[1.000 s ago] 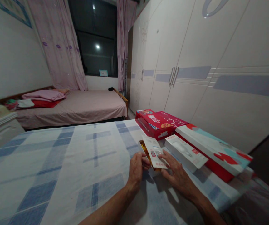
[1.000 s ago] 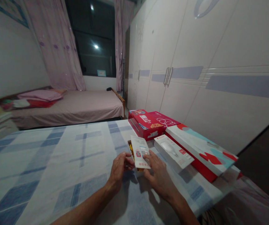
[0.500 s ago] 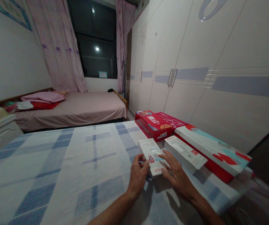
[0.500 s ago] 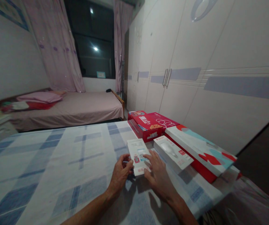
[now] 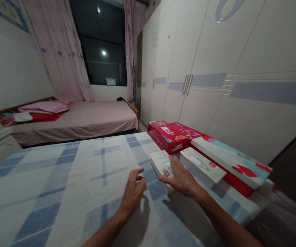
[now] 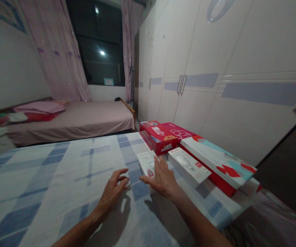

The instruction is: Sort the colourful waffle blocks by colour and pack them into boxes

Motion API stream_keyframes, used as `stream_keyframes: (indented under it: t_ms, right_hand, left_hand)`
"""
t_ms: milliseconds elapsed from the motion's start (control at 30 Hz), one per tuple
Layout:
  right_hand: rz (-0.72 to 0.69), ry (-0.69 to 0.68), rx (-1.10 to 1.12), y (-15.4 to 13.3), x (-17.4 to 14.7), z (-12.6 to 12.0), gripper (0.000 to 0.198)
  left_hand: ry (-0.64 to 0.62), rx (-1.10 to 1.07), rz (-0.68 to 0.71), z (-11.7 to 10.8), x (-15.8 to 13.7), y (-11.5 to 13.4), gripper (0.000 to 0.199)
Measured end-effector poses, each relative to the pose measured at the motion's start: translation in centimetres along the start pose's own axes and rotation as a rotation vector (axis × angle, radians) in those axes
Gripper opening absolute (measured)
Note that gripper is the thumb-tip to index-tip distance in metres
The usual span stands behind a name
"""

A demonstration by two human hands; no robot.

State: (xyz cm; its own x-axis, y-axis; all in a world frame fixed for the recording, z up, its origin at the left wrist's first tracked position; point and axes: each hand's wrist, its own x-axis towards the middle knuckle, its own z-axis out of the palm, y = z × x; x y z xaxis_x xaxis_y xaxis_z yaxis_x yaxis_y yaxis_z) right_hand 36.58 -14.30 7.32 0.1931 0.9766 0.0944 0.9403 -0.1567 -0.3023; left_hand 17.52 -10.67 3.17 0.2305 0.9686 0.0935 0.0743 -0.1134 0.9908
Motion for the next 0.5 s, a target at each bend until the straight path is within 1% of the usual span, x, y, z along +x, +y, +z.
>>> stream_keyframes:
  t_ms: [67,133,200,267,400,500]
  right_hand:
    - [0.026,-0.071,-0.01,-0.8,0.5,0.2,0.099]
    - [0.049,-0.099,-0.042,-1.4,1.0,0.5,0.091]
    - [0.061,-0.095,-0.081,-1.7,1.2,0.8,0.081]
    - [0.055,-0.081,-0.11,-1.5,1.1,0.8,0.076]
    - [0.039,-0.049,-0.156,0.4,0.3,0.1,0.073]
    - [0.084,-0.031,-0.205,2.9,-0.4,-0.8,0.073]
  left_hand:
    - [0.054,0.02,-0.015,-1.7,0.1,-0.8,0.04]
    - [0.103,0.015,-0.043,-2.8,0.2,-1.7,0.04]
    - [0.128,-0.009,-0.064,-3.4,0.2,-2.4,0.04]
    - [0.129,-0.023,-0.045,-3.5,0.3,-2.8,0.037]
    - [0.11,0.036,0.069,-3.4,0.3,-3.1,0.029]
    - [0.11,0.103,0.137,-3.4,0.4,-3.2,0.026]
